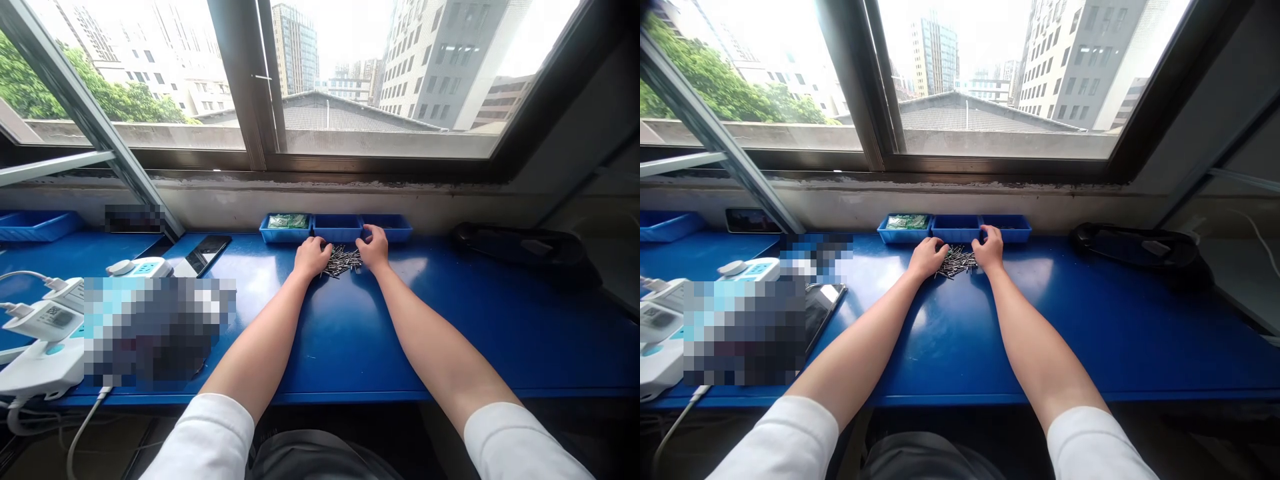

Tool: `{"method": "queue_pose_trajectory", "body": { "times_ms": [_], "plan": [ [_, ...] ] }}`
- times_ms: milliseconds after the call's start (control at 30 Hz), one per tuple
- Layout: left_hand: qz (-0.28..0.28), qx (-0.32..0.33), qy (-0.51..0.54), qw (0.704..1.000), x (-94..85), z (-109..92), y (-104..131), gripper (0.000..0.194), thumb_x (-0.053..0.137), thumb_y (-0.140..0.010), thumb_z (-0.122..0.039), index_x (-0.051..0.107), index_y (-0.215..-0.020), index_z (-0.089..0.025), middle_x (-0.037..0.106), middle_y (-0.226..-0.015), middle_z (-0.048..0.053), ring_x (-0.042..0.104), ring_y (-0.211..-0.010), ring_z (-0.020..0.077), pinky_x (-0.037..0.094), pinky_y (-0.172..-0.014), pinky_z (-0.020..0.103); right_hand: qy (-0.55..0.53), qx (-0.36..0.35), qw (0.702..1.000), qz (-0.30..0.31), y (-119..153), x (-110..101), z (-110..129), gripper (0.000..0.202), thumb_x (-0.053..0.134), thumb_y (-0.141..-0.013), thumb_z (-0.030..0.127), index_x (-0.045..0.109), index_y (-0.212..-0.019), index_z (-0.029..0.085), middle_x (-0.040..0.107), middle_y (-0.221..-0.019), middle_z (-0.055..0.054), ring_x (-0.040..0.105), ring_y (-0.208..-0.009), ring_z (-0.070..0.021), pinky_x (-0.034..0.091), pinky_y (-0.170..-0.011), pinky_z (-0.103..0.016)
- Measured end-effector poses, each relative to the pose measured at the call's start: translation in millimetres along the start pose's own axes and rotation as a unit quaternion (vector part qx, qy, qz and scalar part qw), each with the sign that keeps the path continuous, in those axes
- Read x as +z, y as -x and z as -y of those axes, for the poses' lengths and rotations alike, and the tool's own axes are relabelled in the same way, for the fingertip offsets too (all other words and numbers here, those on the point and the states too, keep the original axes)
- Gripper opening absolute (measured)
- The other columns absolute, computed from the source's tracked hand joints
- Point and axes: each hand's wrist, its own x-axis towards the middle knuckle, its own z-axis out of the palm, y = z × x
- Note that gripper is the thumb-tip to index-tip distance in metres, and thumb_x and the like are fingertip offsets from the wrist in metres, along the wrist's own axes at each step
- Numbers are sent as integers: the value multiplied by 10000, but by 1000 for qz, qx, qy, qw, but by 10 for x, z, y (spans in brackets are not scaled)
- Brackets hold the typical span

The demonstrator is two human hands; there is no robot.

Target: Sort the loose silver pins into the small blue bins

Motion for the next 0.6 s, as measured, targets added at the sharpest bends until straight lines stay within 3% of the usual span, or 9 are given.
{"method": "queue_pose_trajectory", "body": {
  "times_ms": [67, 133, 233, 333, 433, 600],
  "plan": [
    [20, 20, 10, 1000, -11, -7, 17, 430, 414, -865, -499, 610, -1102, -199, 618, -1125, 86, 573, -1056, 244, 444, -924, 348, -2, -16, 1000, 3, 19, 7, 17, 257, 513, -720, 209, 641, -934, 149, 611, -1035, -101, 575, -738, -171, 488, -768, -336],
    [45, 45, 13, 998, -27, -17, 36, 512, 418, -844, -556, 585, -1170, -198, 600, -1181, 87, 560, -1093, 250, 433, -950, 346, 8, -46, 998, 44, 38, 30, 28, 189, 509, -729, 214, 647, -849, 164, 627, -913, -67, 565, -711, -161, 486, -748, -313],
    [74, 81, 1, 994, -60, -37, 61, 566, 449, -818, -563, 541, -1246, -204, 566, -1251, 84, 540, -1132, 256, 423, -967, 339, 67, -87, 983, 147, 62, 79, 34, 201, 562, -710, 240, 672, -870, 186, 632, -910, -52, 567, -857, -194, 463, -826, -323],
    [92, 106, -22, 990, -89, -61, 75, 511, 477, -809, -487, 544, -1245, -229, 571, -1242, 65, 543, -1127, 246, 424, -961, 326, 158, -79, 962, 208, 76, 113, 41, 254, 594, -720, 327, 697, -927, 221, 621, -1010, -68, 525, -993, -252, 415, -901, -397],
    [97, 115, -35, 988, -96, -74, 77, 456, 480, -805, -451, 575, -1202, -248, 590, -1199, 53, 555, -1098, 239, 429, -947, 324, 182, -70, 955, 224, 75, 120, 44, 255, 580, -752, 380, 708, -926, 244, 634, -995, -66, 517, -996, -263, 403, -894, -416],
    [89, 122, -27, 988, -75, -59, 66, 435, 499, -794, -441, 598, -1167, -240, 602, -1164, 70, 565, -1072, 252, 437, -929, 339, 140, -92, 959, 229, 54, 123, 19, 183, 605, -751, 351, 708, -816, 214, 668, -887, -51, 566, -873, -209, 425, -841, -352]
  ]
}}
